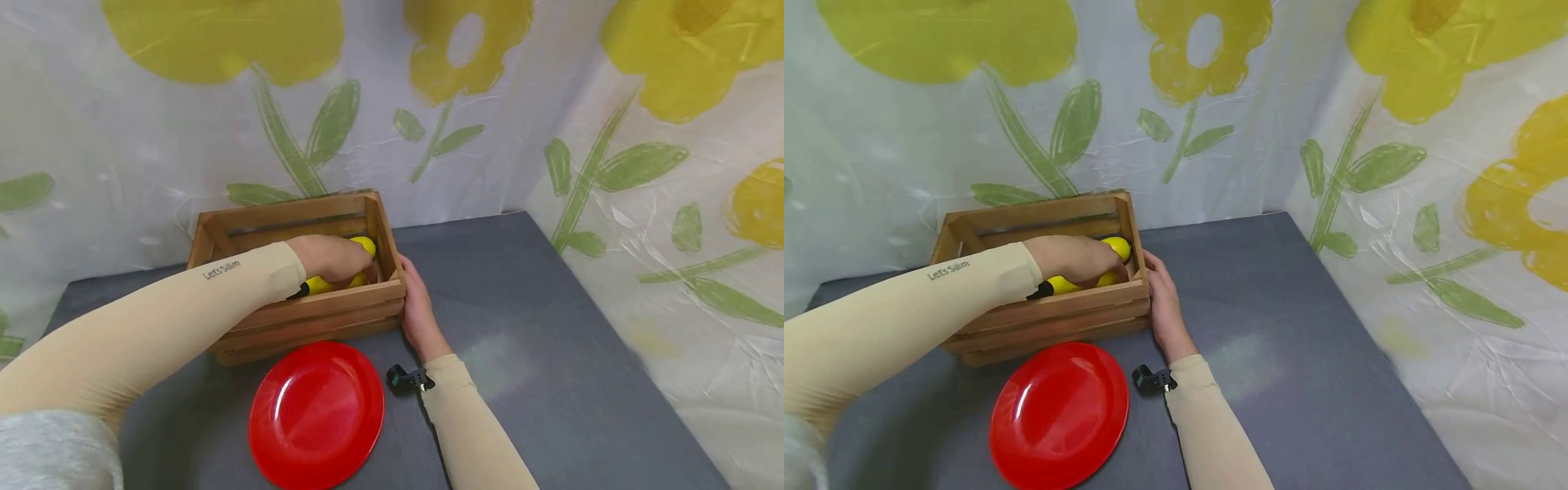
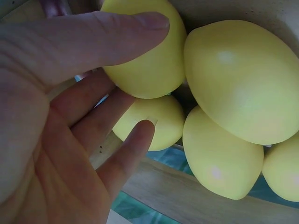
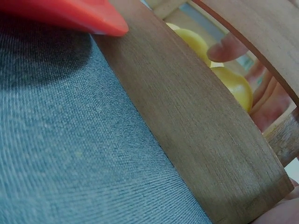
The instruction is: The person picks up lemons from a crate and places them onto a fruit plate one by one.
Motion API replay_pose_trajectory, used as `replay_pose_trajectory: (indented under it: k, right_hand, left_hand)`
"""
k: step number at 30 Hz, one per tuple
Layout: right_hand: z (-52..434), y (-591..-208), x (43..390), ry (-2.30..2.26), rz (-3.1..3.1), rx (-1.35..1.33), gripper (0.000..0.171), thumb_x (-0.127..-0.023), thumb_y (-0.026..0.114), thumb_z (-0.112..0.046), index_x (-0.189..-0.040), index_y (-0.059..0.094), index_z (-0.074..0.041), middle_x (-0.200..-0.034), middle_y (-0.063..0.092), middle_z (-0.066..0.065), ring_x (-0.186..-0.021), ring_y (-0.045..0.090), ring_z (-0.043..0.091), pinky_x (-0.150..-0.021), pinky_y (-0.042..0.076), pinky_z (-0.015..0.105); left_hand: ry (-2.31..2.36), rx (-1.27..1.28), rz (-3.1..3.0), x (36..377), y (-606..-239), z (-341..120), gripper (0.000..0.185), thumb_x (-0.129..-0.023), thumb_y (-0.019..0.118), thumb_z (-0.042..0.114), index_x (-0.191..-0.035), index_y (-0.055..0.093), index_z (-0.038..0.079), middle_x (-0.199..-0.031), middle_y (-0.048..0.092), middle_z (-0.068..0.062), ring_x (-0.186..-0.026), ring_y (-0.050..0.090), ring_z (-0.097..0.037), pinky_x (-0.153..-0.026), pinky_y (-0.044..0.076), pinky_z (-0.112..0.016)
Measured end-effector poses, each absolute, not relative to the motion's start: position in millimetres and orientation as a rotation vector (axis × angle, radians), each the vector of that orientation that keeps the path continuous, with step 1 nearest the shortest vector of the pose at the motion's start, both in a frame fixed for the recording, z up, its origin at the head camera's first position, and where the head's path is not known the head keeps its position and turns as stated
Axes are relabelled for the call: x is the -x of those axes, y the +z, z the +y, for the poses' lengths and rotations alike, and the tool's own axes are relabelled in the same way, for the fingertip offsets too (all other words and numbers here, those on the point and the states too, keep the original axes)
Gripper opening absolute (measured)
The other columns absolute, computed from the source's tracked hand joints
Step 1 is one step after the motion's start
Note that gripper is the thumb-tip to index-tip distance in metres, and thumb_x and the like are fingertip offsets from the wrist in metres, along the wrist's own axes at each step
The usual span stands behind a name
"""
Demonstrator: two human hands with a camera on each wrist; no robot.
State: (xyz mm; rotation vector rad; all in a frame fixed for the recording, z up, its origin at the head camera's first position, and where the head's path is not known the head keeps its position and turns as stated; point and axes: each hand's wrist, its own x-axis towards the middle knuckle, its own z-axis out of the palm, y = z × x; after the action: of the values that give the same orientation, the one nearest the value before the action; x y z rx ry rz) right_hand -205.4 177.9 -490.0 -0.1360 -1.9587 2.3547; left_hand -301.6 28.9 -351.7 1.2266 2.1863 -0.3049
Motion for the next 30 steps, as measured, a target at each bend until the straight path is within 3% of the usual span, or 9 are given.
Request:
replay_pose_trajectory:
  k: [12,21,30]
  right_hand:
    - [177.2,-489.8,207.8,2.343,-1.958,0.13,0.05,-0.112,0.039,-0.032,-0.158,0.053,-0.019,-0.166,0.047,0.008,-0.153,0.043,0.031,-0.128,0.034,0.057]
    - [177.1,-490.7,205.5,2.346,-1.951,0.139,0.052,-0.111,0.038,-0.032,-0.159,0.052,-0.017,-0.166,0.048,0.009,-0.152,0.044,0.032,-0.126,0.036,0.056]
    - [177.1,-489.7,206.5,2.33,-1.963,0.136,0.05,-0.111,0.04,-0.034,-0.158,0.054,-0.023,-0.166,0.047,0.004,-0.154,0.044,0.03,-0.128,0.036,0.057]
  left_hand:
    - [-0.311,-1.226,2.217,300.1,-349.0,26.1,0.057,-0.096,0.066,-0.004,-0.141,0.072,0.03,-0.12,0.071,-0.004,-0.104,0.06,-0.024,-0.103,0.054,-0.043]
    - [-0.316,-1.137,2.219,297.8,-349.2,28.9,0.06,-0.097,0.065,-0.003,-0.145,0.069,0.033,-0.125,0.069,-0.005,-0.108,0.06,-0.027,-0.106,0.051,-0.047]
    - [-0.382,-1.203,2.183,297.5,-350.8,29.1,0.057,-0.099,0.063,-0.003,-0.149,0.066,0.024,-0.136,0.07,-0.008,-0.114,0.061,-0.025,-0.111,0.052,-0.046]
